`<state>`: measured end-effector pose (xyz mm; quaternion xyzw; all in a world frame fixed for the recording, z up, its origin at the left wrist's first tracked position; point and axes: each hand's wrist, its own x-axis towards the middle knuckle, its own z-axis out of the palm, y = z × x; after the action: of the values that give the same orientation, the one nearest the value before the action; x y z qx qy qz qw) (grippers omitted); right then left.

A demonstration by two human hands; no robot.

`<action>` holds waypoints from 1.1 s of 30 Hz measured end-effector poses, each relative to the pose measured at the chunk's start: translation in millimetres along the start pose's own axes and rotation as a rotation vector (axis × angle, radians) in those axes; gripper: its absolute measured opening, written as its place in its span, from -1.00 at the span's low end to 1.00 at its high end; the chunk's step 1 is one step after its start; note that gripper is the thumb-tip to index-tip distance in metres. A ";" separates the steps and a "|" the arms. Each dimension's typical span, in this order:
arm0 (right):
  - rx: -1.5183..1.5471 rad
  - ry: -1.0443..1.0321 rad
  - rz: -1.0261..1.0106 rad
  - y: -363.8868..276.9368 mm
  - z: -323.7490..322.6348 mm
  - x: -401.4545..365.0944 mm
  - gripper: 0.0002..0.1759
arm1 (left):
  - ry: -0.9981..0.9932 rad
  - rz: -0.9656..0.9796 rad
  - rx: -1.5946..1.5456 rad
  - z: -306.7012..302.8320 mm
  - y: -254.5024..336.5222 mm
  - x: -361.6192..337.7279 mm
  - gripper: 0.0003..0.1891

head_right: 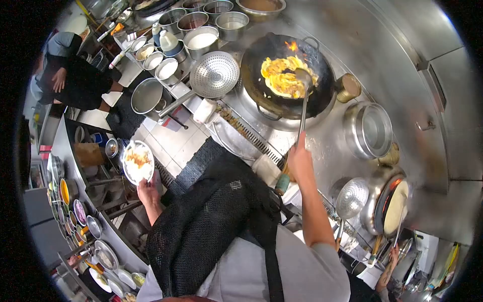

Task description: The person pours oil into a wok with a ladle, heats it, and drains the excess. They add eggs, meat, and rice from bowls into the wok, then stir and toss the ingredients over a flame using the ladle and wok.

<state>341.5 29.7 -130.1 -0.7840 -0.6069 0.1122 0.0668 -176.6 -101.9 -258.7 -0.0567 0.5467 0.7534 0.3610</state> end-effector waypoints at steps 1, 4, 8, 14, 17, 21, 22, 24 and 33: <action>0.314 -0.126 0.093 -6.0 -26.1 -14.2 -0.31 | -0.025 0.012 0.022 18.7 -0.3 -8.9 -0.68; 0.979 -0.359 0.260 27.3 -50.2 20.1 -0.28 | -0.155 0.004 0.073 67.2 3.0 -29.9 -0.67; 1.582 -0.459 0.314 76.7 7.5 85.7 -0.30 | -0.248 -0.043 0.180 99.7 4.4 -26.8 -0.67; 0.288 -0.048 0.152 -30.2 20.1 -8.3 -0.36 | -0.384 -0.059 0.247 148.8 6.2 -1.8 -0.70; 0.857 -0.235 0.345 -35.5 -33.0 2.4 -0.38 | -0.477 -0.095 0.282 149.5 3.6 26.3 -0.72; 1.344 -0.192 0.476 -35.0 4.1 55.6 -0.39 | -0.552 -0.159 0.292 187.0 1.0 55.8 -0.72; 1.371 -0.142 0.474 -31.4 24.7 65.4 -0.39 | -0.600 -0.175 0.310 197.9 3.2 59.9 -0.71; 0.983 -0.007 0.413 -66.4 37.5 56.5 -0.38 | -0.677 -0.190 0.342 220.7 11.9 62.9 -0.69; 1.656 -0.299 0.503 -68.4 -24.5 40.3 -0.51 | -0.761 -0.247 0.379 263.5 13.9 86.8 -0.70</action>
<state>293.3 86.8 -93.9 -0.5712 -0.1421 0.6294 0.5073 -167.2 165.7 -185.2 0.2271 0.4927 0.5582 0.6278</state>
